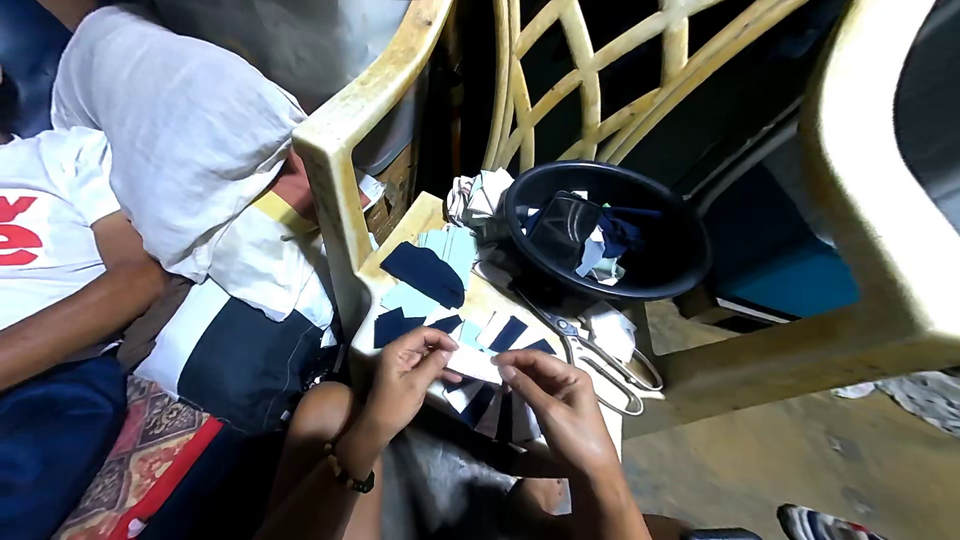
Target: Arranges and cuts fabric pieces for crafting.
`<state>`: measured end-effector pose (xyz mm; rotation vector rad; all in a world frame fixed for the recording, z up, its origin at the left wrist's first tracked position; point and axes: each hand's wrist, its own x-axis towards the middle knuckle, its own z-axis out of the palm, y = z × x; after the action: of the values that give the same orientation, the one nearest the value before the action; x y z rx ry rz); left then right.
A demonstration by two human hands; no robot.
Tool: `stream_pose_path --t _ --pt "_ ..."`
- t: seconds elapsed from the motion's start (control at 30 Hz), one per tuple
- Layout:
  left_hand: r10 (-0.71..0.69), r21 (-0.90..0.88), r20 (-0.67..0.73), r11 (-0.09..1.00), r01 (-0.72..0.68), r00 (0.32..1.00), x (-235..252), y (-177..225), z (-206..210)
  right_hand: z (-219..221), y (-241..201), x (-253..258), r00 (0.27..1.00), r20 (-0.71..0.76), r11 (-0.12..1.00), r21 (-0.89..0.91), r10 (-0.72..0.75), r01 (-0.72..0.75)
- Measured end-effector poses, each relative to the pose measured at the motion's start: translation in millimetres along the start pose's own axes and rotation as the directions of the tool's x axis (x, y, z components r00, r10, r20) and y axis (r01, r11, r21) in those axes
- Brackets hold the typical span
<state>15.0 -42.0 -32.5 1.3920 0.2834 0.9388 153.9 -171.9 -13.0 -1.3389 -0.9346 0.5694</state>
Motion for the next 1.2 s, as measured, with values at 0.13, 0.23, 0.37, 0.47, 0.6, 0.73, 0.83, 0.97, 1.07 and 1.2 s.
stream_pose_path --t 0.13,0.23,0.37,0.47,0.6,0.73,0.83,0.97,1.07,1.2 --pt "-0.003 0.039 0.011 0.999 0.002 1.0 -1.2 1.2 -1.7 -0.5 -0.2 -0.5 1.0 0.003 1.0 -0.003 0.018 -0.018" --pt "0.007 0.01 0.023 1.0 -0.007 1.0 -1.1 1.5 -2.5 -0.9 0.9 -0.1 1.0 0.006 1.0 0.002 -0.008 0.008" --pt "0.019 0.009 0.006 1.0 -0.019 1.0 -0.5 1.1 -1.6 -1.2 2.5 0.0 0.999 0.016 0.999 0.012 -0.047 0.047" --pt "0.025 -0.007 0.004 1.0 -0.025 1.0 -0.2 0.0 -1.7 -1.4 3.8 -0.6 0.999 0.008 0.999 0.001 -0.054 0.054" --pt "-0.013 -0.023 0.014 1.0 0.013 1.0 0.1 1.1 -2.2 -1.9 6.2 0.2 0.997 0.004 0.997 -0.013 -0.077 0.077" --pt "-0.064 -0.041 0.014 0.997 0.064 0.998 0.9 3.4 -3.3 -2.4 5.7 -0.1 0.997 0.007 0.996 -0.035 -0.083 0.083" --pt "-0.04 -0.006 0.055 0.999 0.04 0.998 0.5 2.6 -5.7 -1.8 3.8 -0.7 0.997 0.002 0.996 -0.034 -0.079 0.079" --pt "-0.003 -0.003 0.098 1.0 0.004 0.995 0.5 0.1 -7.1 -1.0 2.9 -1.2 0.997 0.011 0.998 -0.003 -0.07 0.07" --pt "0.039 0.043 0.078 0.998 -0.042 0.996 1.2 -2.0 -6.4 0.0 2.7 -1.4 0.998 0.014 0.998 0.019 -0.068 0.068" --pt "-0.004 0.036 0.065 0.999 0.001 0.998 1.3 0.2 -4.2 1.5 1.9 -0.6 0.998 -0.004 0.998 0.018 -0.058 0.058"
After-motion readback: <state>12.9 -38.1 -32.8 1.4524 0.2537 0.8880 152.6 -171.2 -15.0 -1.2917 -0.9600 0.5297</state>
